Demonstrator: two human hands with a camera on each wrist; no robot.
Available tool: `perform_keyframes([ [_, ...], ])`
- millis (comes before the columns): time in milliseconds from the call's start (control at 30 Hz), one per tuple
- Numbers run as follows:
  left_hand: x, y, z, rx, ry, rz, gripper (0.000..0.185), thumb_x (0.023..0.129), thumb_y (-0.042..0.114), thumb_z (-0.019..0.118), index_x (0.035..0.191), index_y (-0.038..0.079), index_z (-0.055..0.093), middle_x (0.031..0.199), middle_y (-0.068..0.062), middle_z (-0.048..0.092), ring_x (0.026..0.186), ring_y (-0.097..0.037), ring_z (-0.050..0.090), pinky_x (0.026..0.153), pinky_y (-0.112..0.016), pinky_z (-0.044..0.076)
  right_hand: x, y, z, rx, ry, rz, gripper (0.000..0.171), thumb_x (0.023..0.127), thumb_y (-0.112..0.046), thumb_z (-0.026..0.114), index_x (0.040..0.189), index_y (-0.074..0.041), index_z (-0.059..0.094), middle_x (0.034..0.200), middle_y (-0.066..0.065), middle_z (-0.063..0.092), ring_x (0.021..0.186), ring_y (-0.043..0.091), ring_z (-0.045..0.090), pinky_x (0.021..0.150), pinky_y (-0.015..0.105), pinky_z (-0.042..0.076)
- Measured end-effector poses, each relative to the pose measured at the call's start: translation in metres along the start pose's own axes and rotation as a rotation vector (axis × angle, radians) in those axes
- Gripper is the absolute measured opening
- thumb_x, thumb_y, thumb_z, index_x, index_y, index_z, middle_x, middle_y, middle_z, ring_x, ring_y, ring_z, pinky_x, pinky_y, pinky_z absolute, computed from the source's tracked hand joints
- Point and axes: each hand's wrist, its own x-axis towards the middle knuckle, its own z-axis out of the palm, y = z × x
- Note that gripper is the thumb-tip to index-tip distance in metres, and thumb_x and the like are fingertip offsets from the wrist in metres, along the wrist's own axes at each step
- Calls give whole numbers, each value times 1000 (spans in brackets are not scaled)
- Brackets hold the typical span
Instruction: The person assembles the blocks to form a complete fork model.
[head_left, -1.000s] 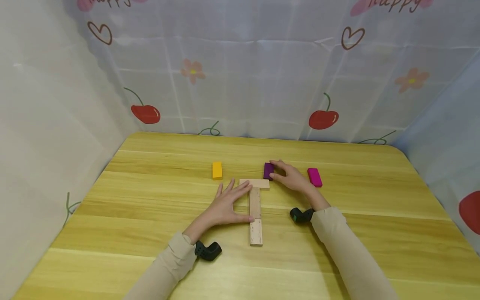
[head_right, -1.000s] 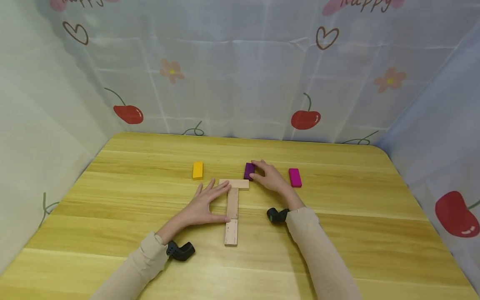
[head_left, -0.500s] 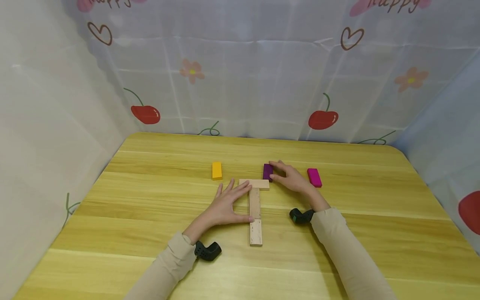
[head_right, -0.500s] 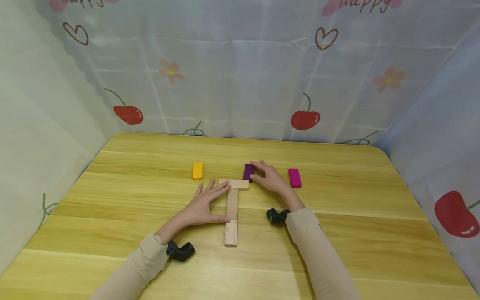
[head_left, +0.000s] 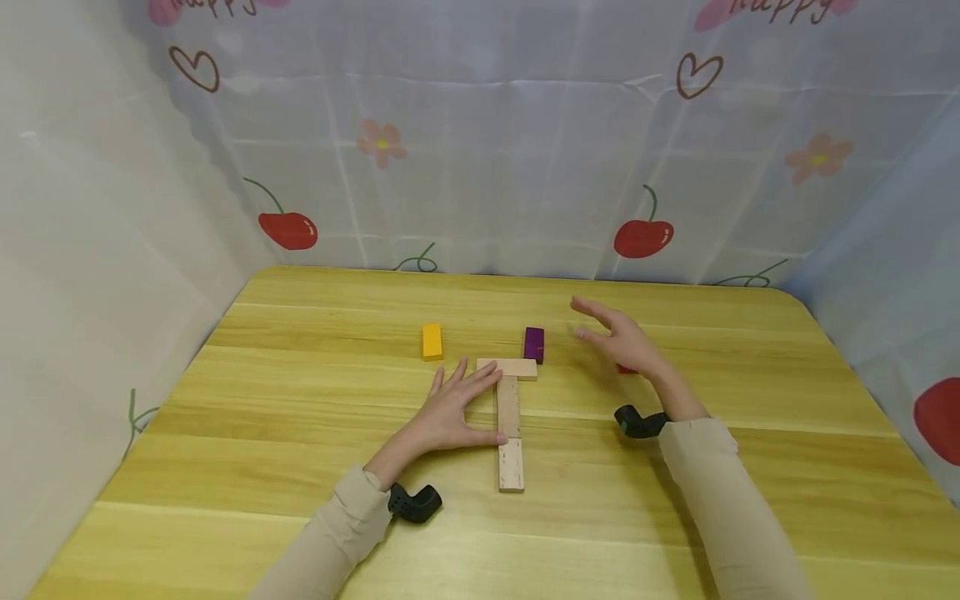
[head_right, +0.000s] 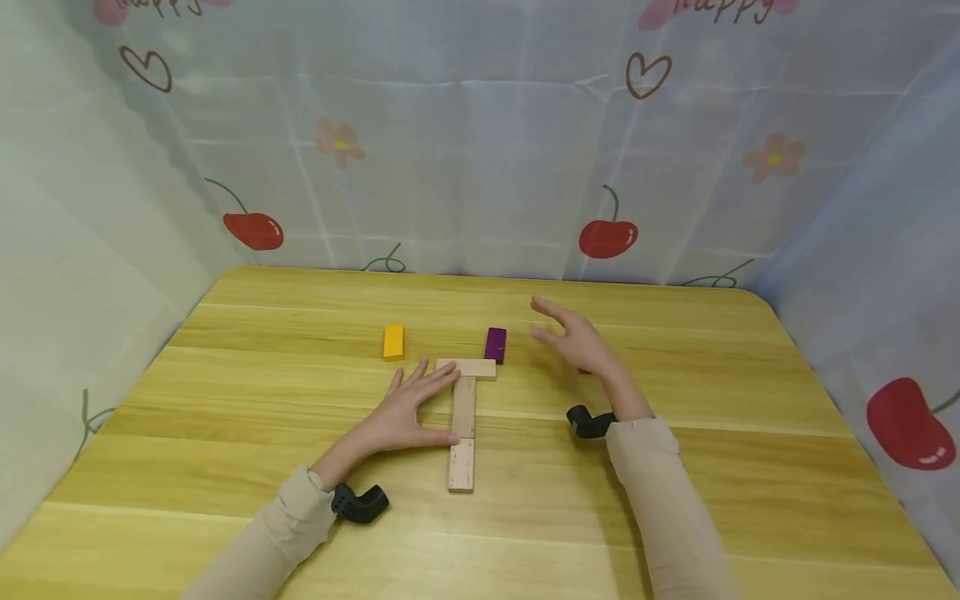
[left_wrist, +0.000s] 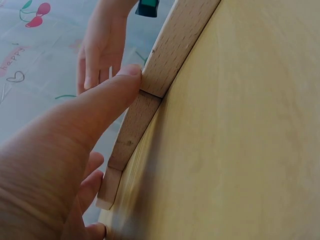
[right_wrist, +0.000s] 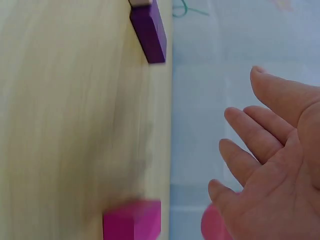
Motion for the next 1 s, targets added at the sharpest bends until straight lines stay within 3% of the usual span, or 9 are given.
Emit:
perform_keyframes([
  [200, 1, -2, -1, 6, 13, -3, 93, 66, 68, 60, 141, 23, 28, 146, 8, 19, 133, -33, 4, 102, -54, -8, -12, 34, -25, -3, 12, 24, 55, 90, -17, 52, 139, -5, 29, 139, 17, 32, 131, 33, 18, 102, 53, 17],
  [333, 0, -2, -2, 9, 16, -3, 93, 65, 68, 59, 141, 23, 28, 146, 8, 19, 133, -33, 4, 102, -54, -9, -23, 55, -39, 34, -20, 65, 57, 91, -19, 51, 139, -1, 26, 141, 20, 27, 131, 36, 14, 102, 56, 14],
  [567, -4, -2, 4, 4, -1, -3, 94, 65, 72, 55, 141, 23, 28, 146, 9, 19, 134, -33, 4, 102, -53, -10, -45, 91, -44, 84, -98, 148, 65, 89, -23, 55, 140, 0, 22, 142, 21, 23, 130, 37, 16, 102, 53, 14],
  [633, -5, -2, 5, 3, -3, -3, 94, 65, 72, 55, 141, 23, 28, 146, 9, 19, 133, -33, 4, 102, -53, -10, -48, 95, -43, 103, -120, 156, 67, 87, -23, 57, 140, -1, 22, 143, 20, 21, 131, 36, 14, 103, 53, 12],
  [867, -5, 0, 5, 0, 1, 8, 93, 66, 71, 56, 140, 22, 28, 146, 8, 19, 133, -34, 5, 102, -54, -9, -50, 94, -41, -6, -138, 223, 66, 82, -32, 62, 139, -15, 32, 146, 22, 7, 132, 40, -3, 96, 65, 8],
  [1000, -4, 0, 1, 14, 1, 4, 93, 66, 70, 57, 141, 22, 28, 146, 9, 18, 133, -34, 5, 102, -54, -9, -47, 92, -40, -1, -124, 224, 64, 82, -32, 62, 137, -15, 34, 146, 22, 6, 131, 41, -4, 96, 66, 9],
])
